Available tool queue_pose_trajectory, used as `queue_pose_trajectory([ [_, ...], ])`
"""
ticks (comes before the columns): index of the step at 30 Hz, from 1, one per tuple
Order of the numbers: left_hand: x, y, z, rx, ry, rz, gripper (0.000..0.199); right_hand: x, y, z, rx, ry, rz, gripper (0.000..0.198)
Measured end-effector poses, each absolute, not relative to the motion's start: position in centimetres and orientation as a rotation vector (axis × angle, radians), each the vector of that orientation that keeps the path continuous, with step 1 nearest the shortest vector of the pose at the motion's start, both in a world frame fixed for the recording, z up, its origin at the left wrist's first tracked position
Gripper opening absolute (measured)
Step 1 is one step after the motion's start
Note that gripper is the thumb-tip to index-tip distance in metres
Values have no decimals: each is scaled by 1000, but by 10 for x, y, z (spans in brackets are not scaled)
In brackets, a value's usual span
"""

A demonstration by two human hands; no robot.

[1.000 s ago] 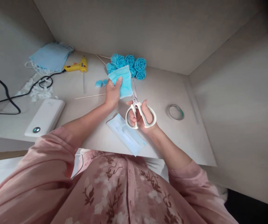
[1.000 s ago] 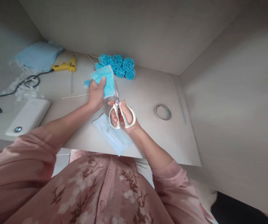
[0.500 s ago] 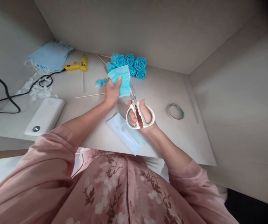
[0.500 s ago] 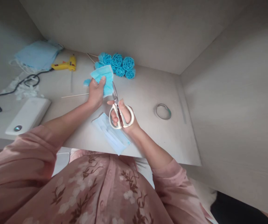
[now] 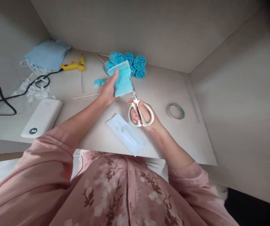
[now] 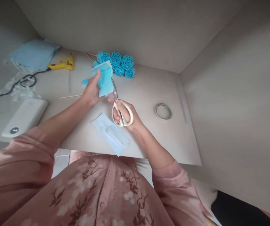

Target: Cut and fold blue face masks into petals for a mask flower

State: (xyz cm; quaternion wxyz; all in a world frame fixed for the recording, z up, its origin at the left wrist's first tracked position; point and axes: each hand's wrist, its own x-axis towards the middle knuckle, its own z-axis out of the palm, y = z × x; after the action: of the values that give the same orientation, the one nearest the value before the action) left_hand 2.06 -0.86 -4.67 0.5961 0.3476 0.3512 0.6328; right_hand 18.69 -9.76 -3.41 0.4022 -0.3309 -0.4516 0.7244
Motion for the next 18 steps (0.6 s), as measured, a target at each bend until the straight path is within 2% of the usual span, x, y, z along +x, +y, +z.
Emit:
queue_pose_trajectory([
  [5,12,-4,-44,791,809,1362,30,188,-98,-31,-995,-1272,1665,64],
  [8,12,-3,-49,880,892,1441,36,188,-97,-33,-1048,-1315,1627,62],
  [18,30,-12,-53,884,1023,1636,37,184,-98,-39,-798,-1235,1907,66],
])
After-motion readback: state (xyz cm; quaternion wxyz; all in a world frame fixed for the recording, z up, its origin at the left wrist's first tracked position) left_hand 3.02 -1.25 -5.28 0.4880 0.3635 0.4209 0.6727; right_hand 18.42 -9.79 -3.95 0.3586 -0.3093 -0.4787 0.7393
